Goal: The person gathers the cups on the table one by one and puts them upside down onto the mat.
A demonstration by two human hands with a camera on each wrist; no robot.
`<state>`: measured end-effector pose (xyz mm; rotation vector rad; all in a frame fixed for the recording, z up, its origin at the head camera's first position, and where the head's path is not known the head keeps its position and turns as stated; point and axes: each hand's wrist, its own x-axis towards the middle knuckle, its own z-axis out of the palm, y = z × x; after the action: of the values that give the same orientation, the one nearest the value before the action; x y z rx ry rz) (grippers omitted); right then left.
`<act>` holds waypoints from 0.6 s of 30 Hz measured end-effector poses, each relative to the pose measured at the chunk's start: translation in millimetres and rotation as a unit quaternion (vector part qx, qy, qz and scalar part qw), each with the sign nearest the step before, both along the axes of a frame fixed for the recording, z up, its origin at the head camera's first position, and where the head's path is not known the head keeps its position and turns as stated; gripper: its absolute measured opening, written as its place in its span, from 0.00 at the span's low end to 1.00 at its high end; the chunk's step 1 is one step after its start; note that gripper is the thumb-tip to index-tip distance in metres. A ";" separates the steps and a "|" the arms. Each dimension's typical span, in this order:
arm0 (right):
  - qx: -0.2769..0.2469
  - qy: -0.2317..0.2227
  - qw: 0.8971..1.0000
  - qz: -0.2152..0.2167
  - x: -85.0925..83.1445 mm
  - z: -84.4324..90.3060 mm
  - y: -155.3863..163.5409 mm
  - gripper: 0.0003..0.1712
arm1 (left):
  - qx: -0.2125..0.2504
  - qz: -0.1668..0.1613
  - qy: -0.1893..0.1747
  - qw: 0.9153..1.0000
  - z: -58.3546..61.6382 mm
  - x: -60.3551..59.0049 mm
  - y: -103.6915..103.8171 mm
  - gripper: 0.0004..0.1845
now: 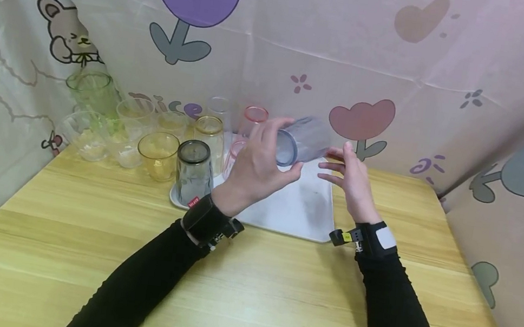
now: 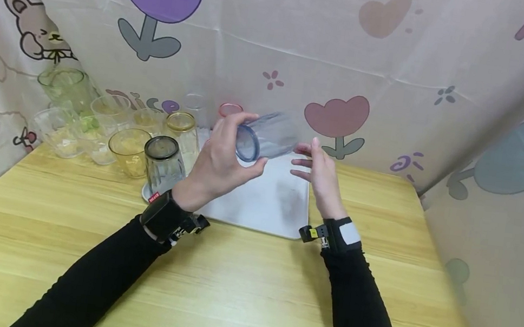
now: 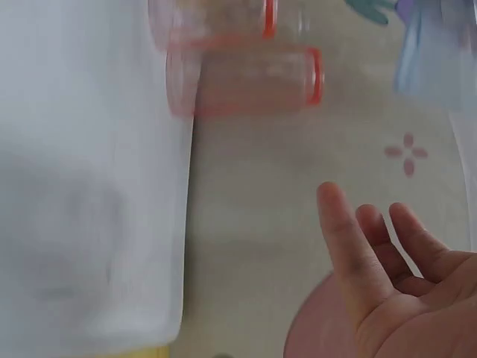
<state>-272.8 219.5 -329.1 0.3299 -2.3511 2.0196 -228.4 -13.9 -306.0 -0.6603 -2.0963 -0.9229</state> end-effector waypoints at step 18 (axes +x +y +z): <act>0.377 -0.061 0.924 -0.012 -16.9 -20.1 39.4 0.36 | -0.079 0.015 -0.146 0.986 33.1 15.1 -40.1 0.35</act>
<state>-289.7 258.9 -349.2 0.1762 -3.0966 1.0537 -213.2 -54.0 -272.9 -0.6008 -2.4519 -0.8865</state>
